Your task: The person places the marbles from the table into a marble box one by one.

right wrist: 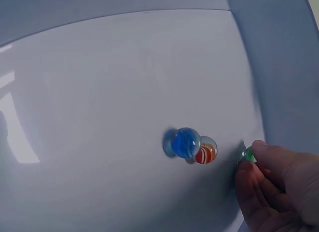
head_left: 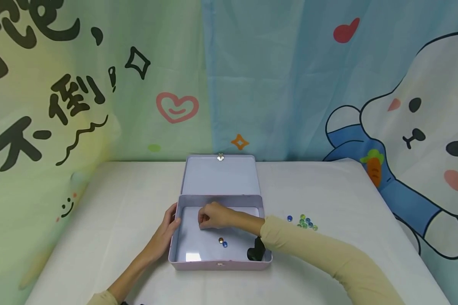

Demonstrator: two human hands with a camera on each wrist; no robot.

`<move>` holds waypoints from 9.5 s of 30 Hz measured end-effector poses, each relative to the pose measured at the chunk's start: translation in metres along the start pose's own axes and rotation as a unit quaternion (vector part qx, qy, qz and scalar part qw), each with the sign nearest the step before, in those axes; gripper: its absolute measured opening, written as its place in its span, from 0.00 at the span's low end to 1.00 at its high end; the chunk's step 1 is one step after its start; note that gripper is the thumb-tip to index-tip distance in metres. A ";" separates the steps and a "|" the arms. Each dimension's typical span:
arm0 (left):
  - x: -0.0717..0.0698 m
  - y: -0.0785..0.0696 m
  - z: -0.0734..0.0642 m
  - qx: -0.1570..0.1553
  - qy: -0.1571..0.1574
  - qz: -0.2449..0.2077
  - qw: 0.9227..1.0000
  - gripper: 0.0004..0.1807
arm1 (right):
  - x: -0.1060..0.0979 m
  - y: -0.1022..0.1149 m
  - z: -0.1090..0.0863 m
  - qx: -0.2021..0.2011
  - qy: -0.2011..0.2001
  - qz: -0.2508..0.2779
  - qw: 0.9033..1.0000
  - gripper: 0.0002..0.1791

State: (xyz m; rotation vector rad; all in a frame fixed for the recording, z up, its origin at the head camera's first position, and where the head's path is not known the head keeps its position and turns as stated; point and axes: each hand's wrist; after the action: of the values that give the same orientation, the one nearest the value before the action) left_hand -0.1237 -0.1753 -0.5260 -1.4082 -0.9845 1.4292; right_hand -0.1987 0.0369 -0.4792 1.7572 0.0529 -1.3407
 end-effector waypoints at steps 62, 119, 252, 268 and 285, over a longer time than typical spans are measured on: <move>0.000 0.000 0.001 0.002 0.000 0.003 1.000 0.29 | -0.140 -0.097 -0.170 0.151 -0.235 0.034 0.960 0.11; 0.000 -0.002 0.001 -0.005 -0.004 0.011 1.000 0.30 | -0.067 -0.170 -0.259 0.167 -0.374 -0.105 0.906 0.10; 0.000 -0.002 -0.002 0.008 -0.002 0.008 1.000 0.29 | -0.117 -0.013 -0.066 0.038 -0.117 0.108 0.986 0.07; 0.000 0.001 -0.001 -0.007 0.006 -0.003 1.000 0.31 | -0.114 -0.115 -0.179 0.178 -0.253 0.011 0.951 0.08; 0.001 -0.001 -0.001 -0.016 -0.006 0.007 1.000 0.30 | -0.073 -0.151 -0.246 0.134 -0.362 -0.060 0.921 0.08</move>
State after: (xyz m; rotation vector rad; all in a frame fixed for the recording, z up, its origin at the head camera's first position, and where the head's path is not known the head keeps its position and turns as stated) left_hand -0.1225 -0.1743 -0.5256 -1.4343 -1.0105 1.4391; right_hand -0.1224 0.3228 -0.5116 1.3761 -0.4594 -2.0938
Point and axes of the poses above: each hand's wrist, its own z-axis towards the middle knuckle, its own x-axis out of the palm, y = z × x, and after that the axes turned 14 degrees about -y, right-handed
